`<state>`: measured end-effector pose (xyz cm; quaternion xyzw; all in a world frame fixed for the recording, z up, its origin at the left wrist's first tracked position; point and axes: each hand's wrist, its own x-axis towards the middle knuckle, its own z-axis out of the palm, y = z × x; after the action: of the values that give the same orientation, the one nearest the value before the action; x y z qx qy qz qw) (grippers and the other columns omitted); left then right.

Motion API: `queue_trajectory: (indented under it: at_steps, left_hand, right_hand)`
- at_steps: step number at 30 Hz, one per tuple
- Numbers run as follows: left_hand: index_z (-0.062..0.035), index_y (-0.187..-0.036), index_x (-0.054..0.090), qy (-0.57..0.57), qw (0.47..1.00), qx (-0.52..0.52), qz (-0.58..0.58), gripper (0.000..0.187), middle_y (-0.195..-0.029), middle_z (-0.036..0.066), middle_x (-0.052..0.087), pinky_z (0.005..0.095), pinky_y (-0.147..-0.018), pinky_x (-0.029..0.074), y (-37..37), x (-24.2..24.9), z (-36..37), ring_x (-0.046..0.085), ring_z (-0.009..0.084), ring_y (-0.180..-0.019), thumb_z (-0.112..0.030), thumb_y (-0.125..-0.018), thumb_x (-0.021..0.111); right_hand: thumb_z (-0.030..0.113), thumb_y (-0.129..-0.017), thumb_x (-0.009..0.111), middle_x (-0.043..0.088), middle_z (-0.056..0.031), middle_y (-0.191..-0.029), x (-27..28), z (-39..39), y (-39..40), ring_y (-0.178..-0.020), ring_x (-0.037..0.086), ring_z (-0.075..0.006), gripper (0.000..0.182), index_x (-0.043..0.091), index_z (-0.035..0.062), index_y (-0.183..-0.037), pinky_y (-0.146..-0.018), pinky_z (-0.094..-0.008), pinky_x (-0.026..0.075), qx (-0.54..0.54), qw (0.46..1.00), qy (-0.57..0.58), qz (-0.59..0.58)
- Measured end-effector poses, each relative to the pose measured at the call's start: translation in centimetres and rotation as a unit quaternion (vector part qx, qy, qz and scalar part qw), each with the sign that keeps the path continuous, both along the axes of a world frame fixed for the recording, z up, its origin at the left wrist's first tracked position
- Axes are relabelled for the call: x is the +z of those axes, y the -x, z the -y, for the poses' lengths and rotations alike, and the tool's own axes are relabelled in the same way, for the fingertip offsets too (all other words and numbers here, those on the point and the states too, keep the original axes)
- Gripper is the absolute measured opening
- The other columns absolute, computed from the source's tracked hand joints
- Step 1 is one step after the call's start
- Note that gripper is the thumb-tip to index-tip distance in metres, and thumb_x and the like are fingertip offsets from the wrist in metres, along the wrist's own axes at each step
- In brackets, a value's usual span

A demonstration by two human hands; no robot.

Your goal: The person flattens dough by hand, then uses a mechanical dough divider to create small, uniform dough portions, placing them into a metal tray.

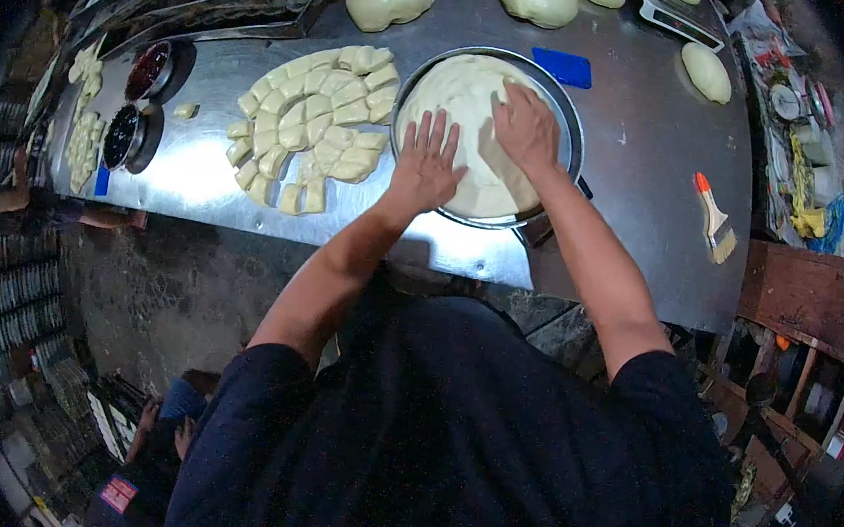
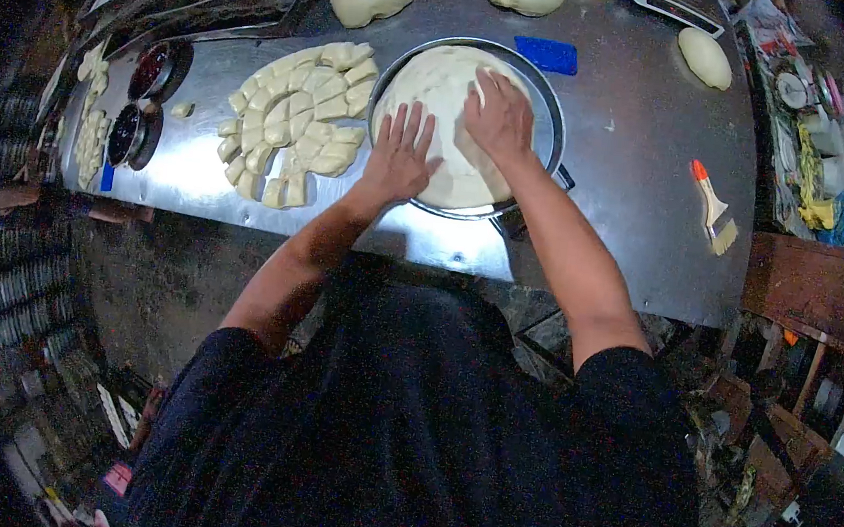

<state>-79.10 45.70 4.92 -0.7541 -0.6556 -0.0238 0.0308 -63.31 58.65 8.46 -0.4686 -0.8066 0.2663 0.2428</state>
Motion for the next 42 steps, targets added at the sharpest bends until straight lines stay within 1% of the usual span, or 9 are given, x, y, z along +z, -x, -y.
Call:
queue_trajectory:
  at_steps: [8, 12, 18, 21, 26, 32, 36, 38, 42]
  left_hand:
    - [0.0057, -0.128, 0.050, 0.278, 0.954, 0.065, 0.096, 0.067, -0.133, 0.027, 0.046, 0.0527, -0.086, 0.048, -6.5, 8.0, -3.4, 0.050, 0.0450, -0.116, -0.047, -0.088, 0.055]
    - [0.0030, -0.140, 0.037, -0.132, 0.988, 0.029, 0.074, 0.060, -0.150, 0.026, 0.024, 0.0551, -0.110, 0.024, -6.1, -0.9, -3.0, 0.024, 0.0431, -0.139, -0.033, -0.094, 0.049]
    - [-0.0086, -0.150, 0.024, 0.004, 0.995, -0.061, 0.075, 0.070, -0.156, 0.018, 0.018, 0.0544, -0.113, 0.018, -4.1, -1.8, -4.8, 0.021, 0.0428, -0.140, -0.043, -0.094, 0.048]
    - [-0.0144, -0.148, 0.031, 0.241, 0.967, -0.016, 0.084, 0.064, -0.157, 0.017, 0.014, 0.0654, -0.107, 0.015, -4.7, 3.0, -11.8, 0.014, 0.0464, -0.141, -0.044, -0.093, 0.047]
    - [-0.0285, -0.149, 0.031, -0.008, 0.987, 0.070, 0.143, 0.063, -0.159, 0.016, 0.003, 0.0817, -0.096, 0.004, -12.4, -0.9, 1.4, -0.002, 0.0511, -0.142, -0.053, -0.092, 0.044]
    - [-0.0302, -0.150, 0.026, 0.264, 0.949, -0.095, 0.146, 0.072, -0.159, 0.014, -0.004, 0.0734, -0.104, 0.009, -4.1, 2.3, -7.9, -0.002, 0.0516, -0.141, -0.058, -0.088, 0.049]
    - [-0.0252, -0.151, 0.022, 0.136, 0.961, 0.190, 0.145, 0.072, -0.158, 0.021, -0.003, 0.0712, -0.105, 0.016, -10.9, -0.9, -2.1, 0.004, 0.0566, -0.138, -0.053, -0.090, 0.048]
    - [-0.0210, -0.153, 0.019, 0.045, 0.984, 0.118, 0.122, 0.080, -0.157, 0.024, -0.004, 0.0724, -0.105, 0.012, -11.4, -0.3, 2.7, -0.002, 0.0593, -0.137, -0.058, -0.088, 0.049]
    - [-0.0111, -0.148, 0.030, 0.276, 0.922, -0.256, 0.087, 0.069, -0.155, 0.023, 0.015, 0.0681, -0.108, 0.014, -0.8, 2.3, -12.2, 0.009, 0.0483, -0.142, -0.054, -0.095, 0.041]
  right_hand:
    - [0.031, -0.086, 0.057, 0.027, -0.0187, -0.152, 2.5, -3.0, -6.1, -0.140, 0.026, -0.0378, 0.066, 0.036, 0.0154, -0.146, -0.109, -0.0524, 0.030, 0.034, 0.967, 0.083, 0.239]
    - [0.022, -0.092, 0.048, 0.025, -0.0181, -0.153, -2.9, 5.0, -8.7, -0.141, 0.024, -0.0384, 0.058, 0.033, 0.0033, -0.144, -0.113, -0.0529, 0.022, 0.006, 0.964, -0.172, 0.203]
    - [0.032, -0.090, 0.052, 0.024, -0.0217, -0.153, -1.3, 8.9, -9.7, -0.141, 0.021, -0.0409, 0.065, 0.034, -0.0026, -0.142, -0.113, -0.0575, 0.016, -0.082, 0.957, -0.137, 0.242]
    - [0.021, -0.085, 0.055, 0.040, -0.0294, -0.140, 9.3, 5.4, -8.4, -0.131, 0.040, -0.0424, 0.044, 0.055, -0.0008, -0.124, -0.109, -0.0491, 0.031, -0.030, 0.901, 0.296, 0.316]
    - [0.030, -0.092, 0.046, 0.018, -0.0269, -0.152, -2.8, 4.3, -10.5, -0.141, 0.015, -0.0462, 0.064, 0.027, 0.0036, -0.147, -0.114, -0.0541, 0.016, -0.023, 0.961, -0.146, 0.233]
    - [0.033, -0.088, 0.051, 0.007, -0.0312, -0.153, 1.8, 5.4, -10.2, -0.142, 0.005, -0.0481, 0.073, 0.022, 0.0042, -0.149, -0.114, -0.0583, 0.009, -0.093, 0.940, 0.098, 0.312]
    - [0.031, -0.088, 0.052, 0.004, -0.0326, -0.153, 0.4, 2.5, -10.8, -0.142, 0.003, -0.0503, 0.073, 0.022, 0.0053, -0.149, -0.112, -0.0609, 0.012, 0.033, 0.919, 0.296, 0.260]
    - [0.031, -0.088, 0.052, 0.004, -0.0333, -0.152, -3.0, 8.7, -12.3, -0.141, 0.003, -0.0517, 0.072, 0.023, 0.0066, -0.149, -0.111, -0.0628, 0.012, -0.015, 0.956, -0.087, 0.281]
    - [0.027, -0.084, 0.054, 0.038, -0.0347, -0.140, 3.6, 7.1, -10.3, -0.137, 0.023, -0.0518, 0.065, 0.036, 0.0034, -0.142, -0.107, -0.0596, 0.028, -0.040, 0.915, 0.149, 0.373]
